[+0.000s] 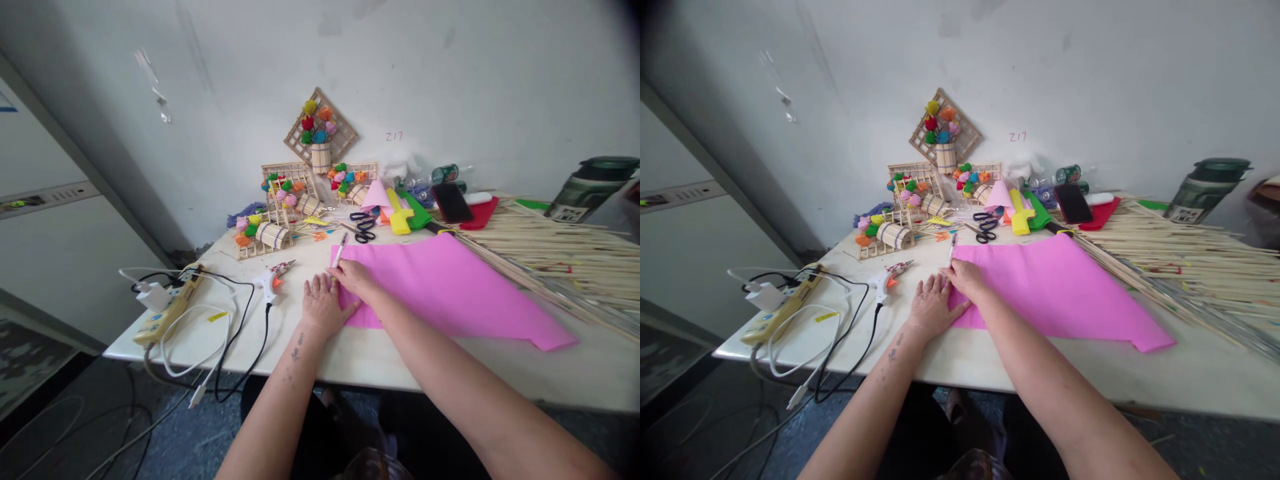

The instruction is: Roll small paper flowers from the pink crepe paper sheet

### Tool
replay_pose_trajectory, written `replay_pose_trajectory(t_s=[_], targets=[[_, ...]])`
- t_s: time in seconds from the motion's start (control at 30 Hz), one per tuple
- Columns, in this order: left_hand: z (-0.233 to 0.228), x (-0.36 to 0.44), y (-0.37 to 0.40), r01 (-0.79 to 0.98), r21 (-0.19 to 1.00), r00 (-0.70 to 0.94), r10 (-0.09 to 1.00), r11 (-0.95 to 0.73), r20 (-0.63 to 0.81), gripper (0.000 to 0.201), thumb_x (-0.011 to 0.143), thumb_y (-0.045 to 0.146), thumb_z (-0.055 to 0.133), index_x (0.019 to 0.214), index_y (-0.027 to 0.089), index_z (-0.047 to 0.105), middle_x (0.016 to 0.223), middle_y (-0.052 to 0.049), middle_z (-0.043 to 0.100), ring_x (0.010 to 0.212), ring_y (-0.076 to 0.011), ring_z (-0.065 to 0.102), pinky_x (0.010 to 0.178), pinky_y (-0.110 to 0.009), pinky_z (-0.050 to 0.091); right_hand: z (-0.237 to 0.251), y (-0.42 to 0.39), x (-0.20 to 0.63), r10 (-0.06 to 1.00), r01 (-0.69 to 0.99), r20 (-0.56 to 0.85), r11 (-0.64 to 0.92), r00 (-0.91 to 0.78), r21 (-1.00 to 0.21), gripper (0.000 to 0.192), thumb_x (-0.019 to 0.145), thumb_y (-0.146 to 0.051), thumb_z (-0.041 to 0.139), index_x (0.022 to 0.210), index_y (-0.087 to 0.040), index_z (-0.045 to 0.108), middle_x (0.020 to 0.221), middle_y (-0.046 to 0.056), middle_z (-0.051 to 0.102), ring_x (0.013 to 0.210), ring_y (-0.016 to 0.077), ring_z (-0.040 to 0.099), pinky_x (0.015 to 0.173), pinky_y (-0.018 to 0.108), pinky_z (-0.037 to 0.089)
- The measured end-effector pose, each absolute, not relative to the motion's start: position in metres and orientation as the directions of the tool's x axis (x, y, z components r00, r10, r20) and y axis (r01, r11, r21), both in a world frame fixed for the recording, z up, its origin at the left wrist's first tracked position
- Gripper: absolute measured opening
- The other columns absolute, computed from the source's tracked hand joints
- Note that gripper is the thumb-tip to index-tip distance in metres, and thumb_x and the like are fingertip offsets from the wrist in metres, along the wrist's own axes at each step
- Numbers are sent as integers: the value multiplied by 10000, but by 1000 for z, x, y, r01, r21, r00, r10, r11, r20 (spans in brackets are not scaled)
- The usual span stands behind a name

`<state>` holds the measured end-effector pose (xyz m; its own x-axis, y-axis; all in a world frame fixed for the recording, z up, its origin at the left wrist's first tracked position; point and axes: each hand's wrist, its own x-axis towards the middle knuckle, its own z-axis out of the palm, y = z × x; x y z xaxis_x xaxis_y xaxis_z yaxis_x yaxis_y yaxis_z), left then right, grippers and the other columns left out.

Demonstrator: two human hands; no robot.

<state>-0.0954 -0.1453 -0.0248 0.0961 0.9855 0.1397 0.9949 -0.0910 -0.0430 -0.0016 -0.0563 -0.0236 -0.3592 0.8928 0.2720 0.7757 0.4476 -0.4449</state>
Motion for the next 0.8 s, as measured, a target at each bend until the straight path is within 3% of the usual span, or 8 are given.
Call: replay_pose_trajectory(t_s=[0.8], targets=[[-20, -94, -147, 997, 2, 83, 991, -83, 109, 884, 726, 721, 180, 1322, 81, 307, 1373, -182, 295, 1274, -325, 211, 1028, -488, 127, -24, -60, -4, 853, 785, 312, 513, -419, -346, 365, 819, -487, 387, 798, -187, 594, 744, 39, 651, 665, 141, 568, 539, 225, 305]])
